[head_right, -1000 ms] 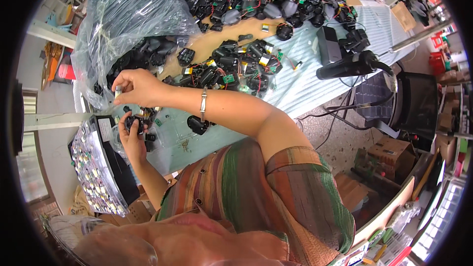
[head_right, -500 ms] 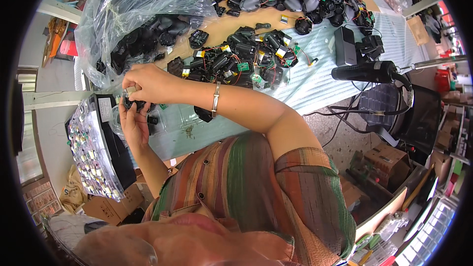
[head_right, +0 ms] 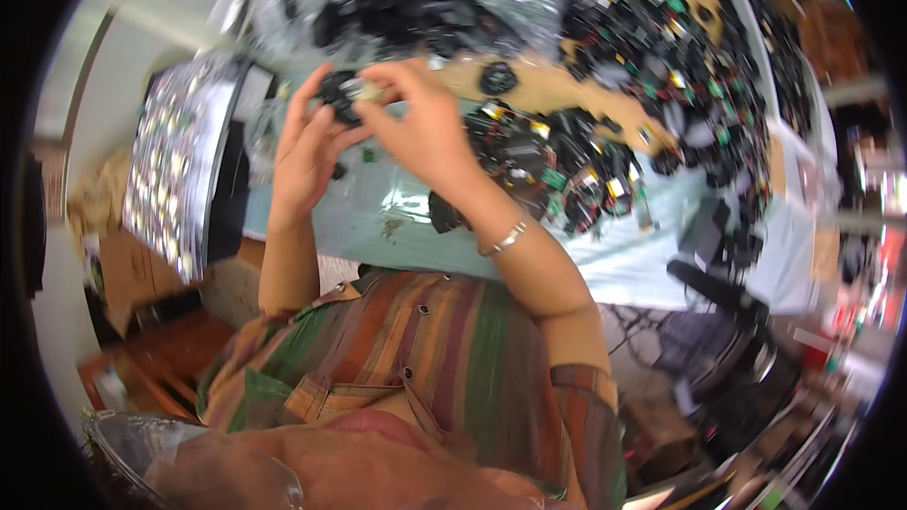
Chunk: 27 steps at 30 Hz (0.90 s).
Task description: The person assembles small black electronic components by hand at a workbench. They pick up a black housing, insert a white cylindrical part, and connect wires to a circuit board before placing the assembled unit on the table. The process is repeated with multiple units.
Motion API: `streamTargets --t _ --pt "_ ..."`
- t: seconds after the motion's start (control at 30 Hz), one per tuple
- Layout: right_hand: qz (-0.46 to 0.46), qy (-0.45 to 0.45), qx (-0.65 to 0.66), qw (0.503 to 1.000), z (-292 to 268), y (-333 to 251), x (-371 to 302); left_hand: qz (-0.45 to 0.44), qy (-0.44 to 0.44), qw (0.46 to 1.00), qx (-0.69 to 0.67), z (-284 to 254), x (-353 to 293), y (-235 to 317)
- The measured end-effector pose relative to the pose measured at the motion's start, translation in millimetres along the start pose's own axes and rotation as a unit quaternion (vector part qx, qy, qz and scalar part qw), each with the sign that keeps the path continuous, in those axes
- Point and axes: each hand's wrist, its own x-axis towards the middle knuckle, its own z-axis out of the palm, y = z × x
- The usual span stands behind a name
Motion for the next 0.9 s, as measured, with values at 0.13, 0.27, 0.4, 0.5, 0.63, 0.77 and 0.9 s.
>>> streamTargets --t 0.13,0.27,0.4,0.5,0.63,0.77,0.9 --pt "-0.002 0.032 0.013 0.999 -5.2 -0.8 -1.2 0.003 -0.016 1.0 0.013 1.2 2.6 -1.6" --pt "-0.074 0.011 -0.107 0.991 -3.7 -12.3 -4.2 0.017 -0.018 0.999 0.024 8.2 -0.9 -0.2" --pt "-0.058 0.022 -0.12 0.991 -0.5 -15.0 -6.4 0.019 -0.007 0.999 0.034 14.0 -1.1 -4.7" --pt "-0.059 0.046 -0.138 0.988 -2.0 -15.8 -8.2 0.026 -0.012 0.999 0.02 20.0 2.2 -10.0" --pt "-0.065 0.063 -0.152 0.984 -4.9 -12.0 -11.0 0.045 0.028 0.997 -0.049 30.0 3.7 -20.2" --pt "-0.127 0.08 -0.149 0.977 4.0 -4.5 -9.5 0.106 0.037 0.994 -0.017 12.2 1.4 -33.2" --pt "-0.177 0.105 -0.174 0.963 3.1 -4.8 -9.9 0.143 0.074 0.984 0.074 14.7 8.9 -30.5"
